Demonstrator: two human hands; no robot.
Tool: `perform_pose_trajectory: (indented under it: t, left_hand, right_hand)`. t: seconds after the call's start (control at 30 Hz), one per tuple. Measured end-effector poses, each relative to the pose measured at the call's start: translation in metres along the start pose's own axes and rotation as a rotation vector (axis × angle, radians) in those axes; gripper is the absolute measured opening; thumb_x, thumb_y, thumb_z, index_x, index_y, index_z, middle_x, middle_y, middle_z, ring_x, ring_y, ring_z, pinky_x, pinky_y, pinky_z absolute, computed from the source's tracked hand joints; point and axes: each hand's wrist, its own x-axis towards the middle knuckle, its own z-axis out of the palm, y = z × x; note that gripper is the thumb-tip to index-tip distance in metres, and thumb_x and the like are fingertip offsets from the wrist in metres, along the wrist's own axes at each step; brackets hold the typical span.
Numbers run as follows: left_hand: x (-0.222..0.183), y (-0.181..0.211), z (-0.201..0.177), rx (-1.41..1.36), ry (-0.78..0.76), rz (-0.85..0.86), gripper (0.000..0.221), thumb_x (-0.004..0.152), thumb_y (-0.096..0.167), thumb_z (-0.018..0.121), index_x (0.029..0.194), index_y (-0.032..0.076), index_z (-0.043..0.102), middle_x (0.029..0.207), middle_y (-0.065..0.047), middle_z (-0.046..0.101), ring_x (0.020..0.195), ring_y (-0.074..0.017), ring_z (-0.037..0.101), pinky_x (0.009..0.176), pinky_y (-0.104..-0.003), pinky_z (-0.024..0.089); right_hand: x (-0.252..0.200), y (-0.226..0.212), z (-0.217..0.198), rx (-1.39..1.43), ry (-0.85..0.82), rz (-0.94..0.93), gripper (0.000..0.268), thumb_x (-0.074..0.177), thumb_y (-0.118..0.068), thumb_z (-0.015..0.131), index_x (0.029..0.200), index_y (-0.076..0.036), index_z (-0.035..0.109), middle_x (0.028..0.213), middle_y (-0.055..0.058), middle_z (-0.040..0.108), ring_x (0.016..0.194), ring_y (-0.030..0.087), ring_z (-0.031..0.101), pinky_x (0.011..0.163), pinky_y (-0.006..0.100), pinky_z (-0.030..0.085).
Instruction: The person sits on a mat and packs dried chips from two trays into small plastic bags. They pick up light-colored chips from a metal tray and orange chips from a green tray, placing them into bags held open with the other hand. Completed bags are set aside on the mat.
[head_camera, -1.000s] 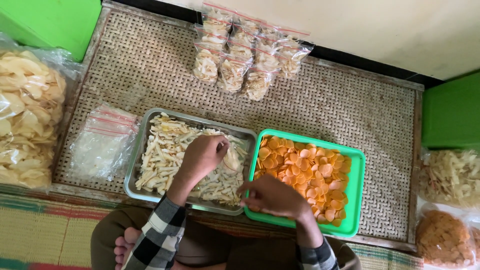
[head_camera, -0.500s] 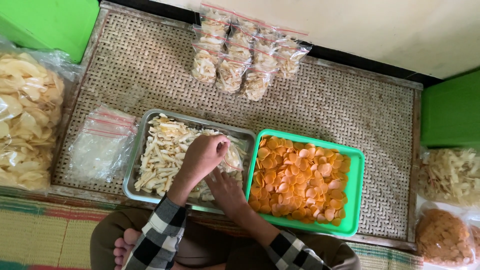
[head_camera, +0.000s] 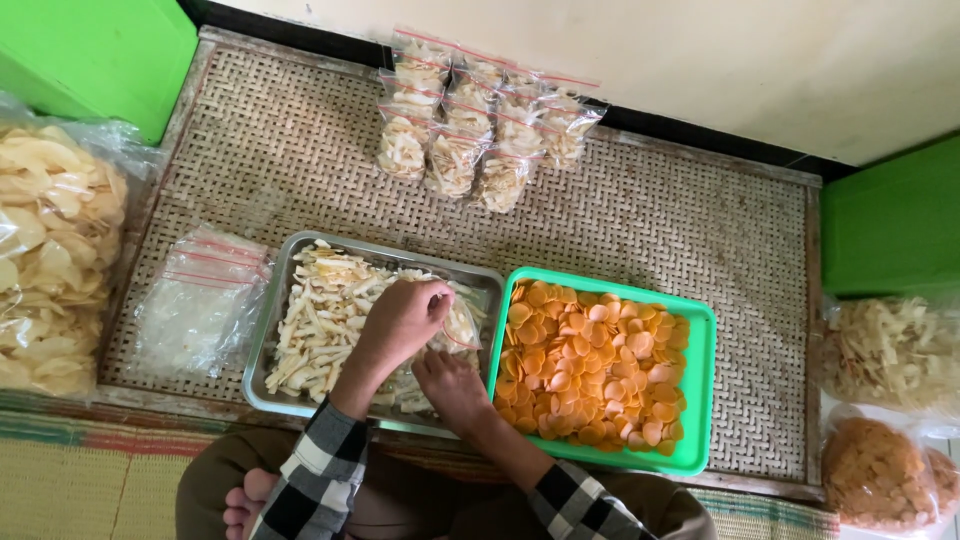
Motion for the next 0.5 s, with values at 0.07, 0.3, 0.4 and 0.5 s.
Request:
perform_pose_trajectory:
  t: [0.07, 0.3, 0.4, 0.5]
  left_hand:
    - [0.000, -0.002, 0.000, 0.003, -0.009, 0.008, 0.024, 0.095, 0.028, 0.058, 0.096, 0.012, 0.076, 0.072, -0.015, 0.074, 0.076, -0.0415, 0.073, 0.070, -0.055, 0.058]
    - [-0.002, -0.012, -0.003, 0.042, -0.027, 0.190, 0.014, 0.100, 0.011, 0.061, 0.098, 0.010, 0.074, 0.070, -0.002, 0.073, 0.046, -0.0063, 0.056, 0.048, -0.021, 0.050]
    - [-0.004, -0.008, -0.009, 0.020, -0.075, 0.182, 0.016, 0.101, 0.010, 0.062, 0.090, 0.010, 0.073, 0.068, -0.001, 0.071, 0.045, -0.0063, 0.055, 0.045, -0.020, 0.048]
    - [-0.015, 0.023, -0.034, -0.058, -0.102, 0.068, 0.023, 0.096, 0.022, 0.058, 0.096, 0.006, 0.075, 0.068, -0.017, 0.073, 0.074, -0.0420, 0.072, 0.069, -0.051, 0.057]
  right_hand:
    - [-0.002, 0.000, 0.006, 0.025, 0.031, 0.003, 0.014, 0.085, -0.003, 0.071, 0.085, -0.014, 0.062, 0.081, 0.003, 0.057, 0.069, 0.018, 0.067, 0.056, 0.025, 0.051]
    - [0.024, 0.008, -0.120, 0.471, -0.196, 0.169, 0.026, 0.089, 0.023, 0.055, 0.094, 0.000, 0.067, 0.080, 0.014, 0.074, 0.055, 0.021, 0.068, 0.039, 0.025, 0.061]
    - [0.032, 0.030, -0.169, 0.917, -0.295, 0.298, 0.008, 0.097, 0.000, 0.068, 0.096, -0.005, 0.073, 0.092, 0.011, 0.080, 0.077, 0.020, 0.076, 0.067, 0.022, 0.068]
    - [0.021, 0.054, -0.163, 1.042, -0.060, 0.441, 0.017, 0.083, -0.003, 0.077, 0.099, -0.009, 0.077, 0.077, 0.015, 0.076, 0.063, 0.031, 0.072, 0.054, 0.036, 0.055]
